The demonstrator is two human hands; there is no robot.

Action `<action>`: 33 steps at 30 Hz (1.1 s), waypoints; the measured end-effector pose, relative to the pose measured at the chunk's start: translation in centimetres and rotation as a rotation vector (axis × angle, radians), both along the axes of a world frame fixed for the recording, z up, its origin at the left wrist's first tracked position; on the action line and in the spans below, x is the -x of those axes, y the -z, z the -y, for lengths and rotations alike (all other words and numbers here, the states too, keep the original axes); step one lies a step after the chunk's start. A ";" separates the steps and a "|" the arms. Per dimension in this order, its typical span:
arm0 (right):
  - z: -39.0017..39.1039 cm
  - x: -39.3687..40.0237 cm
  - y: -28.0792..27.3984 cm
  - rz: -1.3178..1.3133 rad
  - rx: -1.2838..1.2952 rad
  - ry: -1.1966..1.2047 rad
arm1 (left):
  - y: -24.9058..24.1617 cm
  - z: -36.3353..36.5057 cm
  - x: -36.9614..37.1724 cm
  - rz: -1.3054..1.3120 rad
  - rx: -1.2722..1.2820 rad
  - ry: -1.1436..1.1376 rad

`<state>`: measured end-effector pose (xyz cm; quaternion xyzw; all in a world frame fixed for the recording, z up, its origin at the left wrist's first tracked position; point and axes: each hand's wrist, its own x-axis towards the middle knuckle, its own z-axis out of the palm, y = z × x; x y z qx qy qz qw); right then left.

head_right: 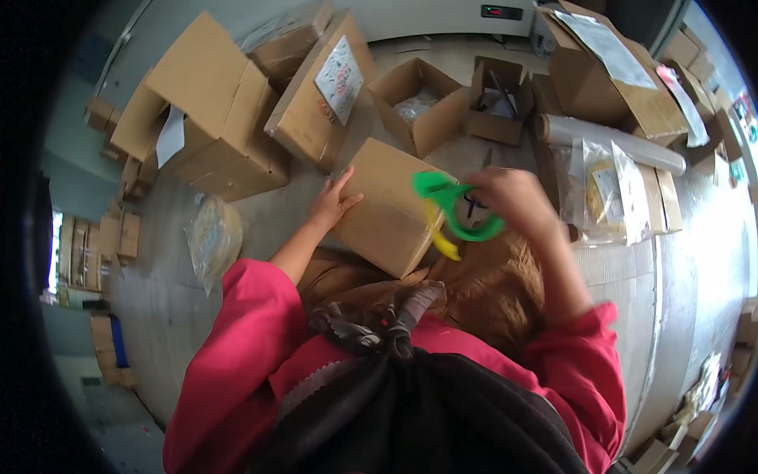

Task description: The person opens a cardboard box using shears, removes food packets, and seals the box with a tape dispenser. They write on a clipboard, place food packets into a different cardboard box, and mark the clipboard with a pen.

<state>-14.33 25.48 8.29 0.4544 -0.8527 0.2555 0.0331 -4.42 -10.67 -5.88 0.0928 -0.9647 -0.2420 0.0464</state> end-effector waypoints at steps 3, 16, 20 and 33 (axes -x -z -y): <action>8.2 2.5 4.9 -0.011 -0.190 -0.235 | -0.6 1.0 0.1 0.048 -0.066 -0.002; 12.2 -5.4 4.1 0.001 -0.167 0.082 | -0.8 1.3 -0.2 0.044 -0.217 -0.026; 11.4 -2.5 0.9 0.484 0.187 -0.074 | -2.0 1.2 -0.5 0.101 -0.228 -0.052; 18.8 -4.5 6.1 0.149 0.188 -0.098 | 4.1 3.9 1.8 -0.236 -0.387 -0.048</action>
